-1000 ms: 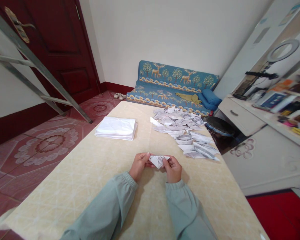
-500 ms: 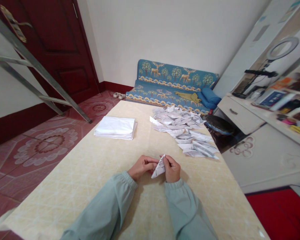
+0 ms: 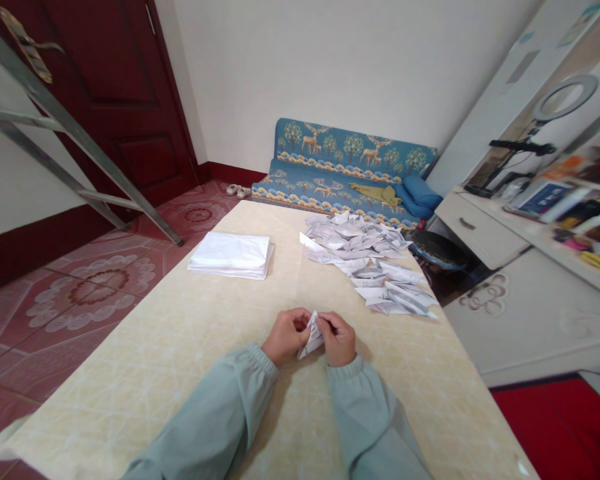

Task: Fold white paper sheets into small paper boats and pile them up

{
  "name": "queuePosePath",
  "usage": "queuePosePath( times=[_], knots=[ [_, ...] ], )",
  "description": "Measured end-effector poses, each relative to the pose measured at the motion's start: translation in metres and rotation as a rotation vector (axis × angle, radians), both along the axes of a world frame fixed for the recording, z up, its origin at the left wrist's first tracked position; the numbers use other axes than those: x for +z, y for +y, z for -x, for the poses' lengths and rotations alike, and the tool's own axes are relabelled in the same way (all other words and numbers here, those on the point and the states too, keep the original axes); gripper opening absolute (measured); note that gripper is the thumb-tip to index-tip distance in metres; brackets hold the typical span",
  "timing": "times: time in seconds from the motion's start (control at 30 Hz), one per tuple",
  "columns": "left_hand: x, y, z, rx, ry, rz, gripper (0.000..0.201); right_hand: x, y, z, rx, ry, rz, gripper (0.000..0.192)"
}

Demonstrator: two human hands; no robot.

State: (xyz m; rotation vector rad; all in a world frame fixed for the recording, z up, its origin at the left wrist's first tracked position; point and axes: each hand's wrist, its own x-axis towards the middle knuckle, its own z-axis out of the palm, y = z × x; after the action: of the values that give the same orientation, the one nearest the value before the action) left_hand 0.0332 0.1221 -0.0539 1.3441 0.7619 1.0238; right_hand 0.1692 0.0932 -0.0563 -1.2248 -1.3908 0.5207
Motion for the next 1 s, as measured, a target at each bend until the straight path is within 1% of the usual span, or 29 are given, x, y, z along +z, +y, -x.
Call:
queuePosePath(
  times=[0.07, 0.13, 0.2, 0.27, 0.37, 0.47, 0.57, 0.6, 0.67, 0.73, 0.8, 0.87, 1.0],
  knots=[
    [-0.002, 0.000, -0.002, 0.190, 0.072, -0.063, 0.008, 0.001, 0.000, 0.003, 0.037, 0.021, 0.033, 0.018],
    [0.000, 0.000, -0.001, 0.319, 0.118, -0.119, 0.006, 0.003, 0.000, 0.007, 0.043, 0.021, 0.055, 0.032],
    [0.004, -0.002, 0.000, 0.365, 0.157, -0.176, 0.003, 0.004, 0.000, 0.010, 0.039, -0.018, 0.063, 0.039],
    [0.007, -0.003, 0.001, 0.381, 0.197, -0.229, 0.002, 0.003, 0.000, 0.012, 0.017, -0.056, 0.080, 0.032],
    [0.009, -0.004, 0.001, 0.402, 0.229, -0.287, 0.011, -0.003, 0.001, 0.010, -0.100, -0.089, 0.108, 0.020],
    [0.010, -0.005, 0.000, 0.410, 0.234, -0.315, 0.017, -0.007, 0.001, 0.008, -0.213, -0.119, 0.098, 0.015],
    [0.014, -0.005, 0.000, 0.415, 0.206, -0.314, 0.028, -0.006, -0.002, 0.006, -0.251, -0.049, 0.101, 0.014],
    [0.016, -0.005, 0.000, 0.395, 0.185, -0.319, 0.033, -0.005, -0.003, 0.005, -0.249, -0.015, 0.108, 0.015],
    [0.020, -0.005, 0.001, 0.310, 0.139, -0.355, 0.039, -0.004, -0.004, 0.005, -0.229, 0.040, 0.123, 0.015],
    [0.021, -0.005, 0.003, 0.207, 0.108, -0.425, 0.042, -0.005, -0.004, 0.004, -0.211, 0.082, 0.134, 0.015],
    [0.021, -0.004, 0.005, 0.137, 0.109, -0.498, 0.042, -0.005, -0.005, 0.003, -0.205, 0.110, 0.143, 0.014],
    [0.019, -0.003, 0.006, 0.122, 0.133, -0.533, 0.040, -0.004, -0.005, 0.002, -0.196, 0.111, 0.142, 0.013],
    [0.016, -0.001, 0.008, 0.140, 0.167, -0.511, 0.035, 0.000, -0.007, 0.003, -0.109, 0.050, 0.121, 0.007]
  ],
)
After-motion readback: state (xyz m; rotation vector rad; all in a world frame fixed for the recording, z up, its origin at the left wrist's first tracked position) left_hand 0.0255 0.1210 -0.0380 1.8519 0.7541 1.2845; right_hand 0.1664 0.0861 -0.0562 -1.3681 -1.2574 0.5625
